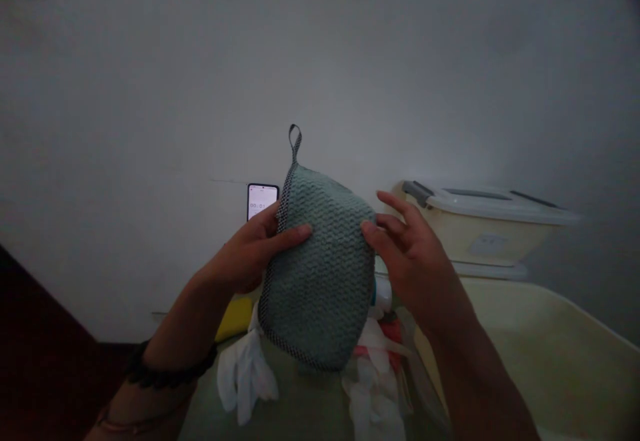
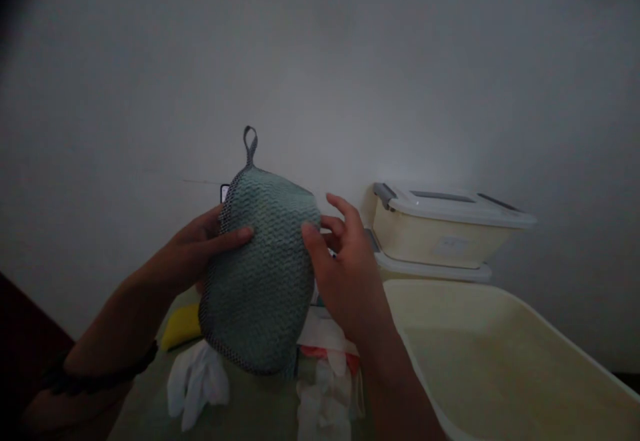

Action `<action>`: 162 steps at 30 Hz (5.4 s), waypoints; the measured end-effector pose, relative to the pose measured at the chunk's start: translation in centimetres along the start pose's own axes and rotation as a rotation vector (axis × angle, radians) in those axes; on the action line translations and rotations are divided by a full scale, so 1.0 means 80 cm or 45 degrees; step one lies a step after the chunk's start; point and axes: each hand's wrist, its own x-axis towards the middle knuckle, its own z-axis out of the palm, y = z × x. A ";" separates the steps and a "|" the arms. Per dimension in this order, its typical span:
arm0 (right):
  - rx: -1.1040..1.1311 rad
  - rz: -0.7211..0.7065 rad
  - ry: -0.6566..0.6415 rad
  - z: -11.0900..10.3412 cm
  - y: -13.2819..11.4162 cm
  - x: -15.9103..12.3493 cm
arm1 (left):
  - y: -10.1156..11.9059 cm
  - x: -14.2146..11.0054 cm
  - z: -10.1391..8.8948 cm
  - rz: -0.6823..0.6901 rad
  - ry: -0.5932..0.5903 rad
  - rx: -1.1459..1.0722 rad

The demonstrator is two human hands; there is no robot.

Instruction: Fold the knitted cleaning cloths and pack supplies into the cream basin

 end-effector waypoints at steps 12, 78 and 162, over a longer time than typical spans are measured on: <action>0.196 -0.410 -0.039 0.008 0.014 0.002 | -0.022 0.009 -0.049 0.189 -0.170 0.199; -0.335 -0.024 -0.356 0.002 0.000 0.004 | 0.020 0.004 -0.029 0.182 0.413 0.002; -0.259 -0.264 -0.628 0.012 -0.013 -0.015 | 0.053 -0.035 0.000 0.228 -0.330 0.954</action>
